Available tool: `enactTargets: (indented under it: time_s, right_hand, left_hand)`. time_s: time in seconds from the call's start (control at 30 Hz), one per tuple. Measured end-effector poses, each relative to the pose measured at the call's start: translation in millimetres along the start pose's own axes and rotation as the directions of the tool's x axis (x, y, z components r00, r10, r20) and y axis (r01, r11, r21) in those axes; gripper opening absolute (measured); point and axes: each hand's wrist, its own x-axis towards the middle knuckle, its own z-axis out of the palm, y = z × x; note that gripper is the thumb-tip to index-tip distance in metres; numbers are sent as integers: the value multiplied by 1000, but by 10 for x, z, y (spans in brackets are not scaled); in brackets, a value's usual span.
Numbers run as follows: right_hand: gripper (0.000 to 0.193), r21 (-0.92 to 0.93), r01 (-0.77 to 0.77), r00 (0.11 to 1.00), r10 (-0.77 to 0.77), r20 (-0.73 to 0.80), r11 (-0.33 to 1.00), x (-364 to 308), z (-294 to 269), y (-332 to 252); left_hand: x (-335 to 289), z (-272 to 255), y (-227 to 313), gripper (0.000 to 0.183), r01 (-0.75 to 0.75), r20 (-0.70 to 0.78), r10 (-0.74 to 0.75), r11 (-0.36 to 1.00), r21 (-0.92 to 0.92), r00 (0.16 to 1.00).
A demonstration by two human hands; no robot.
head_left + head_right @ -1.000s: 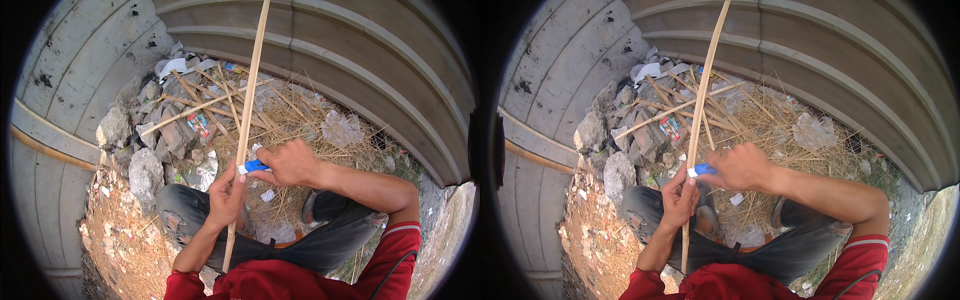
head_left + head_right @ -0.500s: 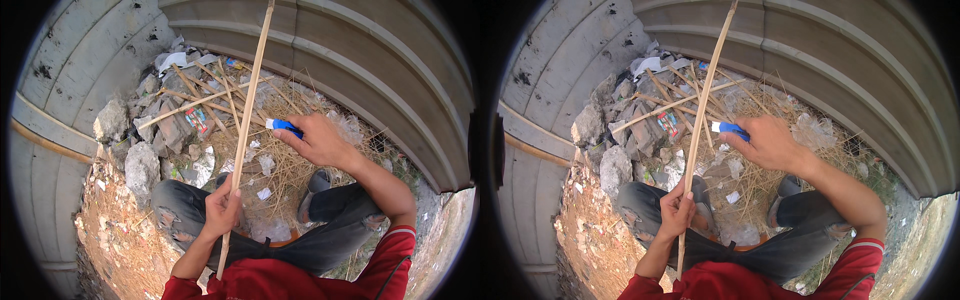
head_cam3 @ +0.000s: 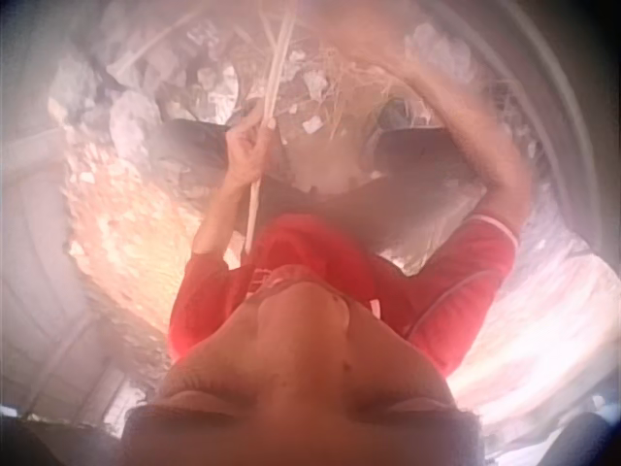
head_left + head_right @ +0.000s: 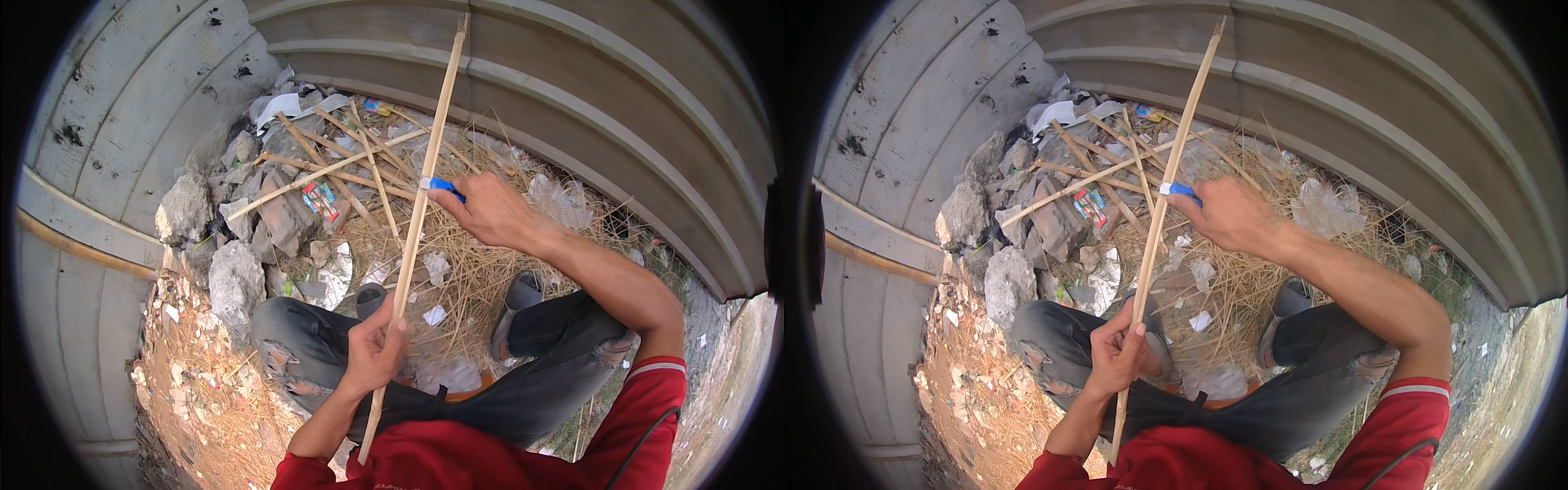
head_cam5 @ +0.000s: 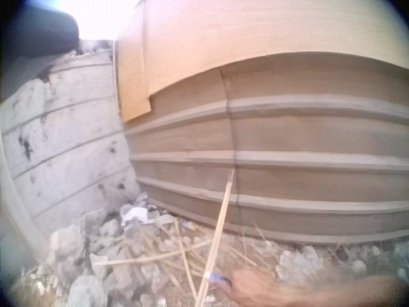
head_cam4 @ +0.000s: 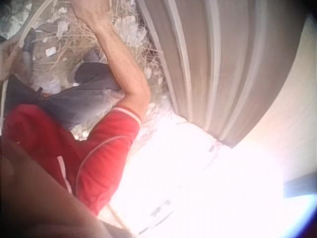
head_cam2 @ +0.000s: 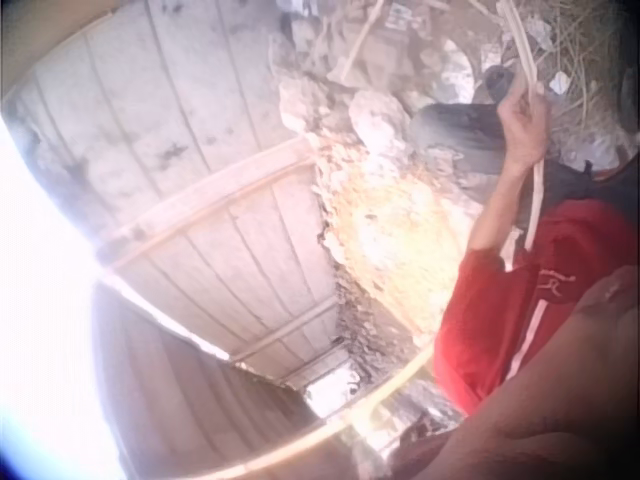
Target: The person sits inside a large concrete pipe and uses a blue utility knife to shave the surface of a long bamboo stick. They repeatedly scrape the knife along the stick's length to remove thin strips of material, rotating the stick as needed.
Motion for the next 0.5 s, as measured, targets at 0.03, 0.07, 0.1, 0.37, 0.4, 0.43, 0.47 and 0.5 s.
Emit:
enactTargets:
  time_s: [0.03,0.07,0.1,0.37,0.4,0.43,0.47,0.5]
  right_hand:
    - [61,37,-21,1000,22,-6,999,-42,-68,92]
    - [61,66,-23,1000,23,-8,998,-41,-168,150]
    - [61,96,-23,1000,24,-10,995,-24,-229,165]
    - [57,67,254,928,-263,265,965,-572,297,-512]
    - [57,23,252,929,-249,272,967,-548,273,-514]
    - [59,19,221,951,-220,218,975,-500,287,-470]
    - [62,15,188,969,-188,162,982,-426,312,-375]
    - [64,13,150,982,-150,112,989,-356,288,-280]
  left_hand:
    - [-86,-15,-23,52,14,42,-15,1000,12,999]
    - [-67,-15,-30,52,-11,40,10,1000,26,999]
    - [-43,-25,-44,51,-36,37,35,999,40,999]
    - [195,28,33,51,-75,-66,73,997,-17,995]
    - [191,18,23,51,-62,-65,60,998,-31,996]
    - [180,11,17,51,-50,-65,47,998,-44,997]
    - [159,25,7,51,-21,-60,18,999,-49,998]
    - [111,52,-28,51,14,-54,-17,998,-59,998]
